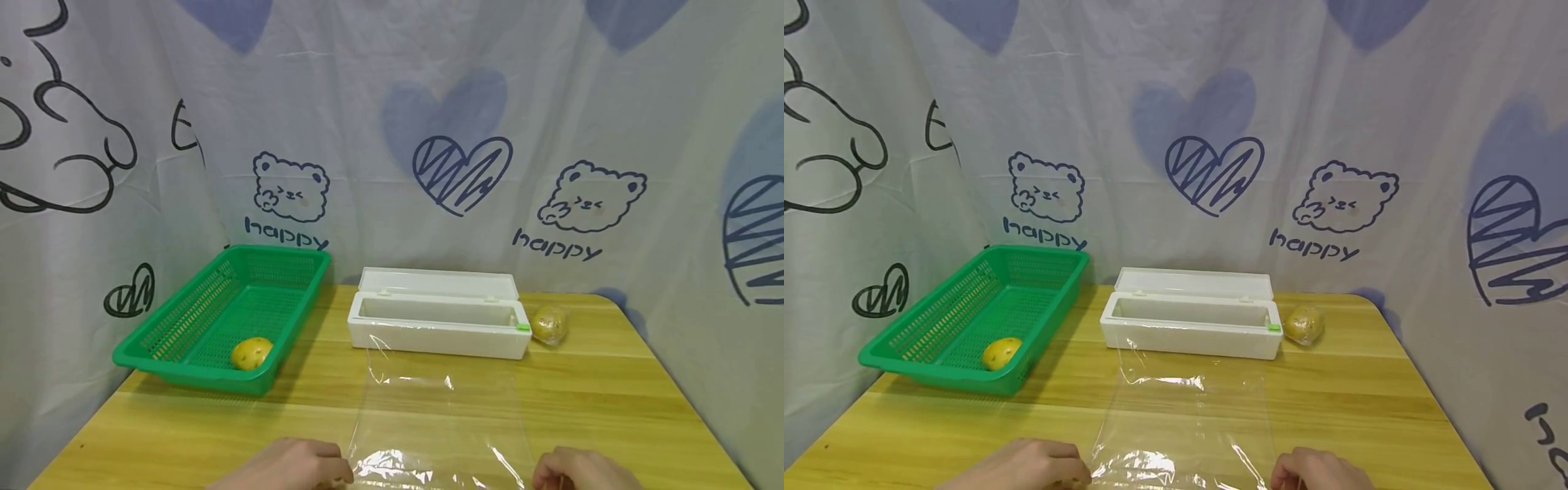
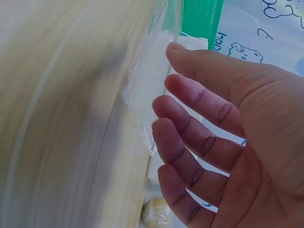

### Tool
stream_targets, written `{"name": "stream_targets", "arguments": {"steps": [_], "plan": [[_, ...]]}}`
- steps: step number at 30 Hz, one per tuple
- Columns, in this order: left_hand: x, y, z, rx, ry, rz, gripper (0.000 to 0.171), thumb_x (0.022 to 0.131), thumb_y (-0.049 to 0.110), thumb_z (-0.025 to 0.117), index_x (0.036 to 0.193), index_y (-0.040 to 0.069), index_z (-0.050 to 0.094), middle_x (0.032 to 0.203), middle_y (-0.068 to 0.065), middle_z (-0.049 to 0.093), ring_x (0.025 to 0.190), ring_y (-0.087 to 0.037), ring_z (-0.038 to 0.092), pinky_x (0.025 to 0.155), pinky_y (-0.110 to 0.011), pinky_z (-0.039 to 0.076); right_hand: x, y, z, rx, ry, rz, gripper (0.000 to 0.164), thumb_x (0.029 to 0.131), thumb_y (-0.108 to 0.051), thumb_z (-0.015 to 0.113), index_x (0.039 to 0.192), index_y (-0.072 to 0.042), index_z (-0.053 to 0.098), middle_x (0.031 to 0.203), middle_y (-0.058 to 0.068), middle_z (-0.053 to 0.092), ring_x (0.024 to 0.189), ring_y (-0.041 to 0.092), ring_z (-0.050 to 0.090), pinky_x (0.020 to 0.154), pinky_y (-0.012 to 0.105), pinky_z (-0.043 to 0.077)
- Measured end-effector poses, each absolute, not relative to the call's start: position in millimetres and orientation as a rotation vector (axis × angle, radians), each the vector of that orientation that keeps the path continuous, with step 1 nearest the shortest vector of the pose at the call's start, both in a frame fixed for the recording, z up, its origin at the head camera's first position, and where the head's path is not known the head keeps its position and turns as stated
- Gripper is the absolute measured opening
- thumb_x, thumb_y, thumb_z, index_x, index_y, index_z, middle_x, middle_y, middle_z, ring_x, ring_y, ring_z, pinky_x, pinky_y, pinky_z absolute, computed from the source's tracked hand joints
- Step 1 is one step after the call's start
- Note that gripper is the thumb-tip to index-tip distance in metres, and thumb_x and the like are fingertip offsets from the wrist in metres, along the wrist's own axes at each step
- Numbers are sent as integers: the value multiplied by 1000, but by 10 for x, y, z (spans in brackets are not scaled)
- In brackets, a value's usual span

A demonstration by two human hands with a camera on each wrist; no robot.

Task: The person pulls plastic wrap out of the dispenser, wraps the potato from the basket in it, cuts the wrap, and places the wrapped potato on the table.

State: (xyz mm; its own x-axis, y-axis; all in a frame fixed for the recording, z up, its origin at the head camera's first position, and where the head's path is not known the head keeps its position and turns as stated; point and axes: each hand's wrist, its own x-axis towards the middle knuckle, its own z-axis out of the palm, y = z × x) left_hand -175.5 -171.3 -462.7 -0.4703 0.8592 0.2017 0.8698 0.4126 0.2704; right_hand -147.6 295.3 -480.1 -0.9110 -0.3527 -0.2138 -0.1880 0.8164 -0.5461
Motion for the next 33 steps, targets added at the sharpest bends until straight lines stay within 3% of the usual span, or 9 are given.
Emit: {"name": "stream_targets", "arguments": {"steps": [5,9,14,19,24,33], "plan": [[-1774,-1729,-4638,-1610,-2598,-511,12,101,36,73,105,26,76,92,20,70,77,17,53,67,-2,42,-1466,2980,-4806,-412,2698,-763,11,92,-43,82,93,-35,74,81,-19,61,68,-4,50,59,23,40],[-1823,-1759,-4616,-1634,-2488,-476,7,100,24,77,106,21,76,94,14,74,79,13,60,69,-3,46,-1471,2986,-4787,-406,2683,-783,12,92,-44,82,94,-35,74,81,-18,62,68,-3,51,59,23,41],[-1896,-1835,-4459,-1576,-2369,-404,16,92,14,84,106,20,76,98,10,73,82,4,66,70,-8,51,-1481,2982,-4731,-412,2668,-810,14,94,-45,81,95,-33,74,83,-17,63,70,-3,53,60,23,41],[-1934,-1942,-4122,-1349,-2427,-367,22,90,18,86,108,25,76,102,14,73,80,2,67,67,-16,54,-1484,2958,-4641,-375,2710,-822,15,99,-46,76,98,-31,73,86,-16,64,72,-4,53,61,22,41],[-2087,-2087,-3697,-1173,-2554,-387,25,92,18,85,115,25,77,104,15,73,80,3,64,65,-18,55,-1492,2904,-4490,-390,2848,-754,19,97,-47,78,103,-30,73,89,-19,64,76,-7,52,63,21,45],[-2648,-2495,-3129,-954,-2879,-518,26,100,20,78,126,19,74,120,2,75,98,-10,71,78,-30,61,-1574,2795,-4202,-128,2986,-641,31,95,-52,78,115,-29,74,99,-16,69,88,5,58,71,25,51]]}}
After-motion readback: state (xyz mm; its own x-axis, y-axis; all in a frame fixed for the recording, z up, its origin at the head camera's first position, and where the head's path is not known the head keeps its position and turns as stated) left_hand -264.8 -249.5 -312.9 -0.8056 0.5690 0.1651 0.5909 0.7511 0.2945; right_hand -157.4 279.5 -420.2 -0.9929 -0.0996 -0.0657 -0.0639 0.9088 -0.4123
